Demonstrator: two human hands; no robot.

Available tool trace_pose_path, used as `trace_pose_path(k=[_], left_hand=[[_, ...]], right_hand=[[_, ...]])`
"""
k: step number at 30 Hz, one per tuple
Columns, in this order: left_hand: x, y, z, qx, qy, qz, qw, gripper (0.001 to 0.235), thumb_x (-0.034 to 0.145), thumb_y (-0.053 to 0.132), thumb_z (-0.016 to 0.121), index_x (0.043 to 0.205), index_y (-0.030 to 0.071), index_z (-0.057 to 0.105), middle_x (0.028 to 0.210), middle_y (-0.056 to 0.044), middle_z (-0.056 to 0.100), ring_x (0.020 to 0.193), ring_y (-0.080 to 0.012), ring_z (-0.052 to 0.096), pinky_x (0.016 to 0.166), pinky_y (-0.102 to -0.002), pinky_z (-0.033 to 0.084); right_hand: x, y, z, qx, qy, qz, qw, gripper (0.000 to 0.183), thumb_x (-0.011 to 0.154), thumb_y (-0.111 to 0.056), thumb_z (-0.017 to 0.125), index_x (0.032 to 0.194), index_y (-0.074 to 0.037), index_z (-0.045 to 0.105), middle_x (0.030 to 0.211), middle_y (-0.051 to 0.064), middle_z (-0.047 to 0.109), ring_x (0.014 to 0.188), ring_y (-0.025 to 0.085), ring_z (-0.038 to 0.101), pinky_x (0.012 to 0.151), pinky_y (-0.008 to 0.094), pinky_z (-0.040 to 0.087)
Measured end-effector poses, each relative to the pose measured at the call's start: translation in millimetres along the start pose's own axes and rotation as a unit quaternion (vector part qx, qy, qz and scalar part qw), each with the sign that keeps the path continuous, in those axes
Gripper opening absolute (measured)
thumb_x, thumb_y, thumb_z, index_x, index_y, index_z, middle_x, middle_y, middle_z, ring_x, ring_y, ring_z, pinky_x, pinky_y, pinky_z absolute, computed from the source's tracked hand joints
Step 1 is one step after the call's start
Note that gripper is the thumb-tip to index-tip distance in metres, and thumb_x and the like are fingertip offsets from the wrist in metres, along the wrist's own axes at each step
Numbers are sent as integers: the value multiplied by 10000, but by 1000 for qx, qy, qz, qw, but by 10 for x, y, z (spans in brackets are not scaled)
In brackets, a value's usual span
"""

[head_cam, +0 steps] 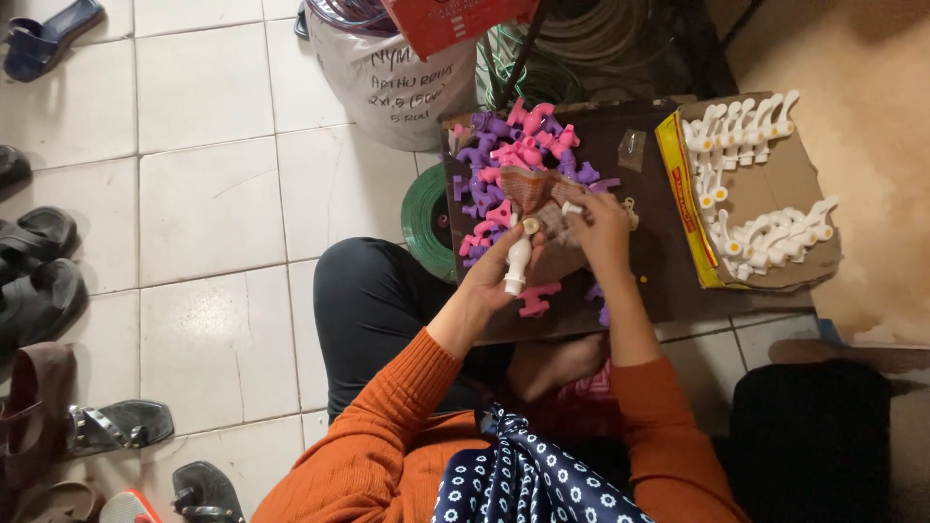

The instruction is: Assembling small plastic tap components by fitting handles onto the tap bodies.

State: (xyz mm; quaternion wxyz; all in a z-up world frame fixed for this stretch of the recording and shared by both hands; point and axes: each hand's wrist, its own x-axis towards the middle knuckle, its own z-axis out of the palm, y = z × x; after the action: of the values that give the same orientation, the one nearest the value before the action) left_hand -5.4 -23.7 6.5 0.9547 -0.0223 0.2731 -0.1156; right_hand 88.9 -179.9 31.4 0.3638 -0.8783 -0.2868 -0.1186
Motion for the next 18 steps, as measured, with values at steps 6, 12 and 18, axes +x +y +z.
trace_pose_path(k=[6,12,18], left_hand=[[-63,-45,71,47,-8,28,998,331,756,104,784,1023,3,615,947,-142,679,913,-239,673,874,-354,548],[-22,-128,34,71,8,49,996,359,729,92,810,997,-23,600,940,-177,661,882,-280,674,867,-417,537],[-80,-179,101,72,14,38,997,335,715,102,824,955,-6,616,924,-173,673,841,-258,686,831,-388,562]], right_hand=[[153,-882,-660,129,-6,-94,987,233,723,-51,787,931,-136,724,881,5,659,828,203,634,780,294,489],[109,-1172,-712,109,-25,-164,980,154,756,-12,738,887,-77,686,866,41,658,790,239,621,741,319,491],[103,-1152,-679,107,-29,-180,977,122,772,-6,725,867,-66,678,859,40,651,782,237,612,741,325,484]])
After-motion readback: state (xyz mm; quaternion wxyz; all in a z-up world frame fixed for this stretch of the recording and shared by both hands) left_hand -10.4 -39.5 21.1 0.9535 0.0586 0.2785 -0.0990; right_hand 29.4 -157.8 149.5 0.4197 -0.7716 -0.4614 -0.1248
